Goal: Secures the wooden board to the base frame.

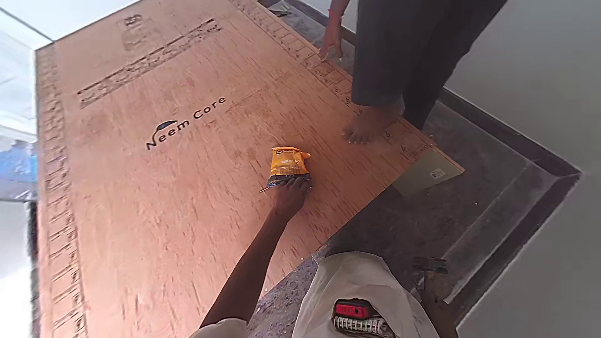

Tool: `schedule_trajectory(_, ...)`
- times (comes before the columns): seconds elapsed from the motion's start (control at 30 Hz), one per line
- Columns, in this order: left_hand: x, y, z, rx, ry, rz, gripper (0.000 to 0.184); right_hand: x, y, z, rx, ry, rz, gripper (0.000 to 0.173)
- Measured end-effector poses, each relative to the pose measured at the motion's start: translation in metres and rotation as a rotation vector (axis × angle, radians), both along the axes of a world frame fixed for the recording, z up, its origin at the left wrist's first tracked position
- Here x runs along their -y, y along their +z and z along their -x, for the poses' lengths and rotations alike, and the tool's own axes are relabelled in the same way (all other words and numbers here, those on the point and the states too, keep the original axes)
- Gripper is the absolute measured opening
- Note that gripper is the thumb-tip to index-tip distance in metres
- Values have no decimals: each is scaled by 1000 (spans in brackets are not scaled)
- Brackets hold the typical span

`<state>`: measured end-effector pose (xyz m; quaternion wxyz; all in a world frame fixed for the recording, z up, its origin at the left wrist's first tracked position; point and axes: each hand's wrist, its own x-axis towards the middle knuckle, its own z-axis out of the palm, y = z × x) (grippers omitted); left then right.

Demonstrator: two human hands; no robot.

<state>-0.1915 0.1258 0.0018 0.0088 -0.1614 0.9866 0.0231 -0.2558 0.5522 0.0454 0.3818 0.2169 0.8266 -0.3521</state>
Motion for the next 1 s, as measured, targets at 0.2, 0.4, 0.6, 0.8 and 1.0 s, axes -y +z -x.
schedule_trajectory(0.2,-2,-8,-3,-108,-47,93,22,-64,-131,-26,-46,-255,209,30)
schedule_trajectory(0.4,-46,13,19,-299,147,-507,19,-67,-126,-28,-43,-311,181,32)
schedule_trajectory(0.6,-101,18,114,-254,117,-1052,30,-72,-125,-29,-25,-311,147,30)
schedule_trajectory(0.8,-129,1,203,-224,143,-1035,17,-81,-132,-38,-36,-343,153,30)
schedule_trajectory(1.0,-132,-12,227,-251,161,-1107,15,-92,-137,-43,-35,-395,155,29)
